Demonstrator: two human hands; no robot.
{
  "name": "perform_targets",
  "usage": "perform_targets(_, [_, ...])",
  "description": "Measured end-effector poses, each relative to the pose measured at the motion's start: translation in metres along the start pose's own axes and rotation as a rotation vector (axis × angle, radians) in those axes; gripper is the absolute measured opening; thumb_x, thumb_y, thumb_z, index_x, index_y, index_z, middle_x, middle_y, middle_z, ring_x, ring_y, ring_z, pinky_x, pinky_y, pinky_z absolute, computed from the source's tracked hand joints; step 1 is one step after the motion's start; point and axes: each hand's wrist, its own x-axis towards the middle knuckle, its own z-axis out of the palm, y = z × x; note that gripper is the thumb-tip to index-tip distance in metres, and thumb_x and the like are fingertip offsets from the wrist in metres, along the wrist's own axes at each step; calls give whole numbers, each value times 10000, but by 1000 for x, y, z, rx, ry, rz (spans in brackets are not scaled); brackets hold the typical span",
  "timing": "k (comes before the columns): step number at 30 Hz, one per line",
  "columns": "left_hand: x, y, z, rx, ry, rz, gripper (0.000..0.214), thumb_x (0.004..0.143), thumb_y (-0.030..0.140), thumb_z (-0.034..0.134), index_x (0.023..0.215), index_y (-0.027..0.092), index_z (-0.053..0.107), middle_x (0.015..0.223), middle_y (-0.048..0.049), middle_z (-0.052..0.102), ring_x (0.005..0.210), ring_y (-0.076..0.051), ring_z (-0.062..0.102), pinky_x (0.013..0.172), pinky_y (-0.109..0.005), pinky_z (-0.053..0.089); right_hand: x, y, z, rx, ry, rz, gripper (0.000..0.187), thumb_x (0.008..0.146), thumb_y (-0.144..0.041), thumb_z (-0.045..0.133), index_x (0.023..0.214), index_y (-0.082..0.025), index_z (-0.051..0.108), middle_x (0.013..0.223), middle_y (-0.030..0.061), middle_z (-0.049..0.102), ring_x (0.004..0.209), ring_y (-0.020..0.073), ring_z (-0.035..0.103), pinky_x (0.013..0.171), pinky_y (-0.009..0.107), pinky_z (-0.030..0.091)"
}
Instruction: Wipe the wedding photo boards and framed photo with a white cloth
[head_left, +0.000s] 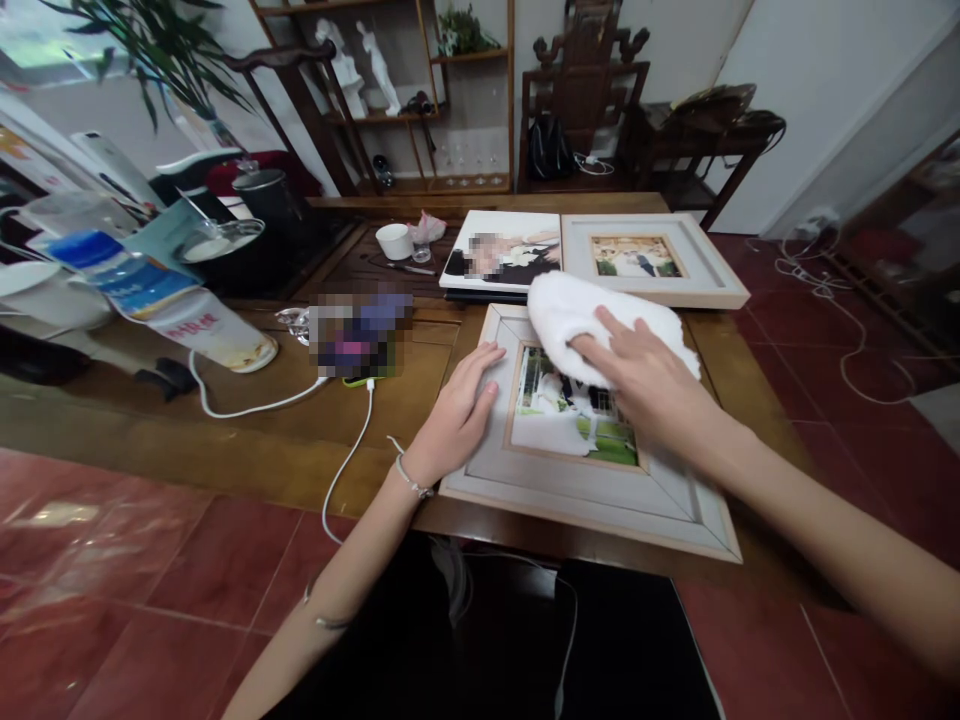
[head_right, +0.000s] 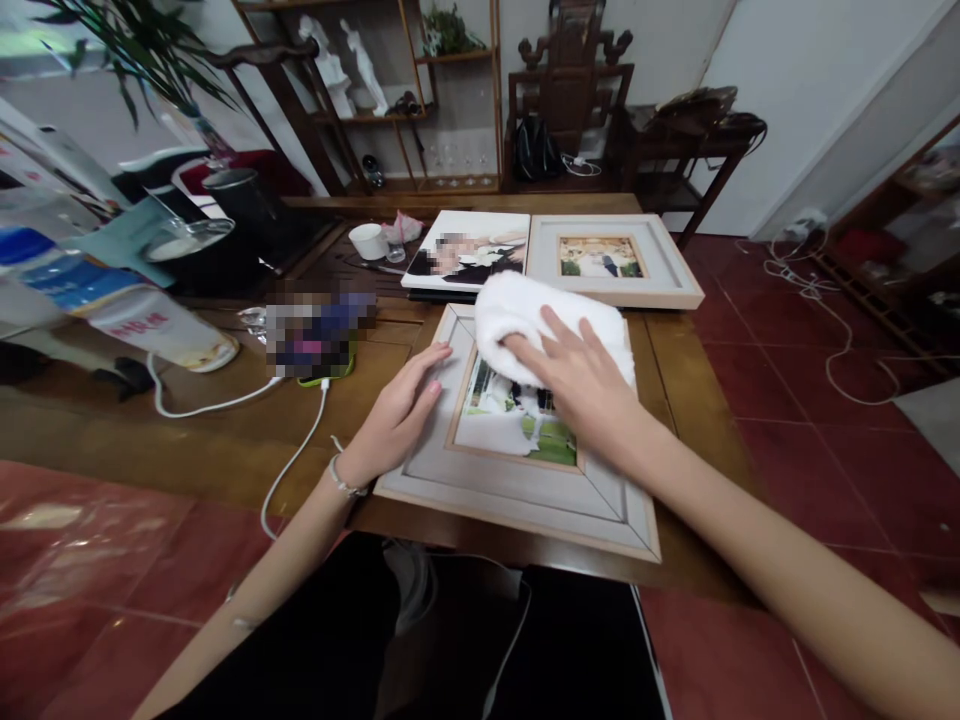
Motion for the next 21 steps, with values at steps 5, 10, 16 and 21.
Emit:
perform_targets(5, [-1, -2, 2, -38, 71, -31, 421, 1005, 272, 357, 1416, 183, 375, 1445, -143, 455, 1365, -235, 405, 1156, -453, 298, 38, -10, 0, -99, -18, -43, 727, 755, 126, 356, 1393, -211, 444, 1405, 110, 525, 1429, 364, 193, 1069, 676, 277])
perform_targets(10, [-2, -6, 6, -146, 190, -73, 463, 1015, 320, 353, 1463, 219, 303, 1513, -124, 367, 1403, -242, 353, 1174, -453, 262, 28, -56, 4, -51, -228, -128, 652, 756, 85, 430, 1338, -195, 518, 1511, 101, 376, 1378, 450, 273, 1009, 715, 323])
perform_targets(16, [-1, -5, 4, -140, 187, -86, 460, 1009, 354, 354, 1441, 193, 347, 1486, -139, 402, 1374, -257, 393, 1164, -454, 280, -33, -68, -28, 320, -302, -296, 756, 648, 48, 461, 1329, -280, 487, 1373, 42, 562, 1369, 311, 368, 1026, 514, 416])
perform_targets(21, [-4, -8, 7, -178, 159, -173, 580, 943, 321, 513, 1461, 184, 293, 1515, -167, 356, 1398, -279, 362, 1162, -481, 278, -78, -24, -56, 300, 6, 48, 619, 697, -63, 451, 1275, -282, 483, 1109, 78, 680, 939, 260, 659, 748, 361, 542])
